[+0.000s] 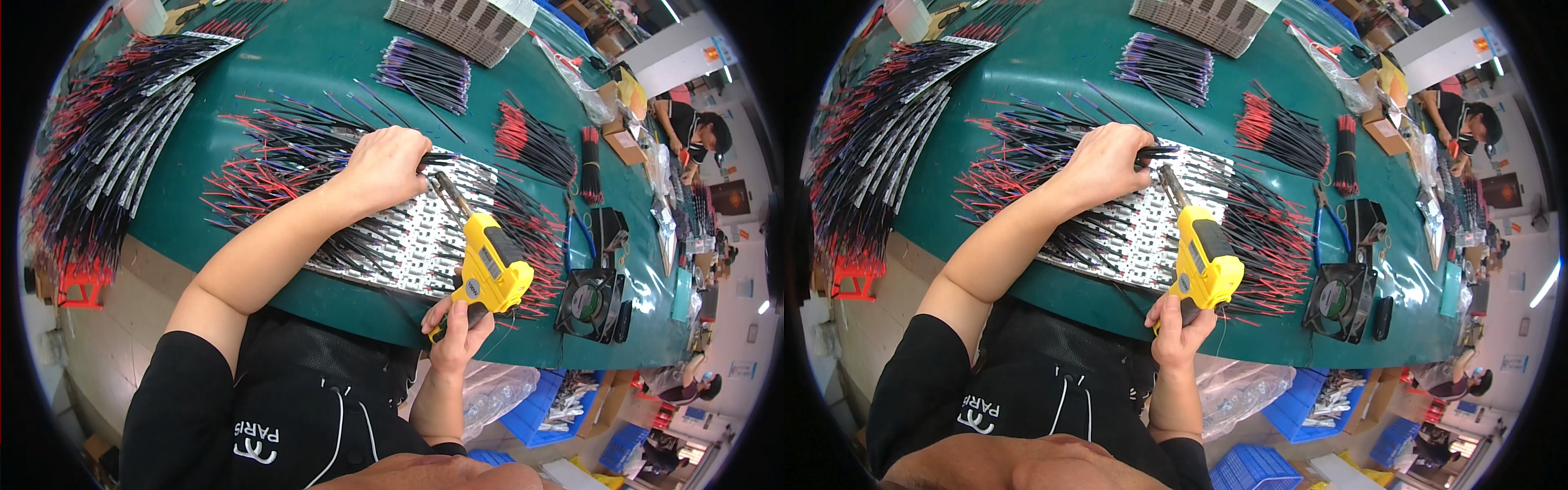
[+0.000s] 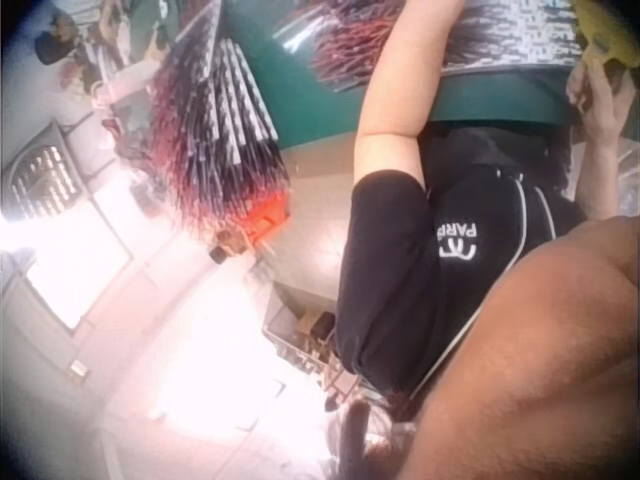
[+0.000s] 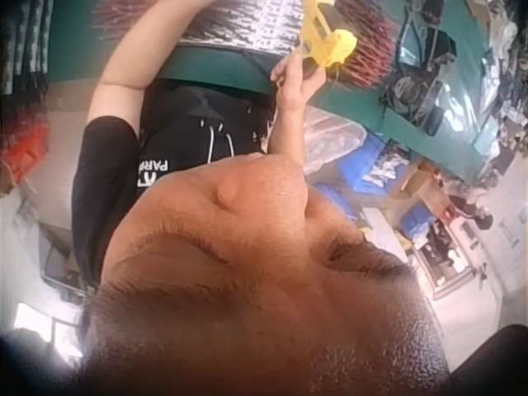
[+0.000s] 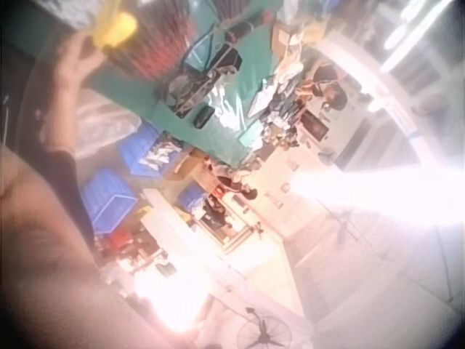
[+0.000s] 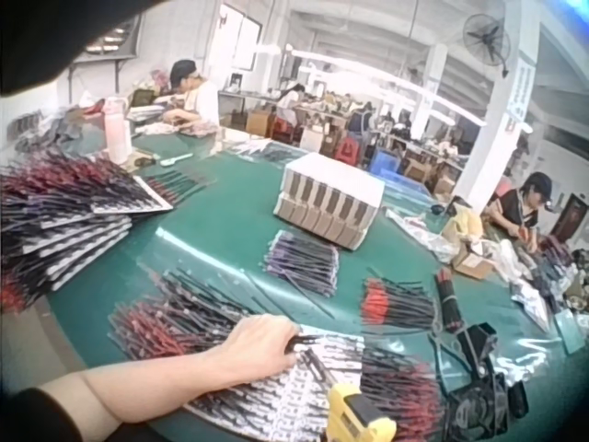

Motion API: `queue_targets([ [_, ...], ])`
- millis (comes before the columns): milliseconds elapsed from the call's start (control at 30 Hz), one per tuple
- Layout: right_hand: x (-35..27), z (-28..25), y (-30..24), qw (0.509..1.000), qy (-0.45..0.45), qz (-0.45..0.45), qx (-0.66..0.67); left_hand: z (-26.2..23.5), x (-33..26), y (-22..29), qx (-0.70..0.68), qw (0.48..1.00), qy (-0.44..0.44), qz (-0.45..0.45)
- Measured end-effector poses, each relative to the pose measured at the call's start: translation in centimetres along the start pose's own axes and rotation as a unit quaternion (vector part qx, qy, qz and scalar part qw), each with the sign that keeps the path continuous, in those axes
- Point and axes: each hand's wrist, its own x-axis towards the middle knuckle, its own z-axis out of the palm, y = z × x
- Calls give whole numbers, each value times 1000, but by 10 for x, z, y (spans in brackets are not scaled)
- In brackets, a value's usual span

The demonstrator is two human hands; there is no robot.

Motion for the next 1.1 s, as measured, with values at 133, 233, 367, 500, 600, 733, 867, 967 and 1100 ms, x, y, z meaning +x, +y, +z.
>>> queue_targets([
  [133,1,-6,1,1000,-13,7,-9,1,0,-1,5,1000,4,15],
  [233,2,-7,-3,1000,-10,15,23,1,0,-1,13,1000,8,18],
  [367,0,-6,-10,996,16,10,88,0,0,-1,13,1000,-4,10],
  [500,-1,-7,-12,996,13,-12,83,2,0,-3,11,1000,4,20],
  [600,-2,-8,-11,998,1,-7,64,-1,2,-3,5,1000,-1,21],
  [733,-6,-10,-3,999,13,3,49,-6,6,-2,-5,999,-35,27],
  [867,-7,-7,-2,999,21,9,36,-9,11,-8,-31,997,-64,39],
  [967,-7,-6,0,999,20,9,37,-13,12,-7,-29,996,-73,46],
  [1100,-7,-7,5,999,20,14,32,-14,12,-5,-20,995,-90,41],
])
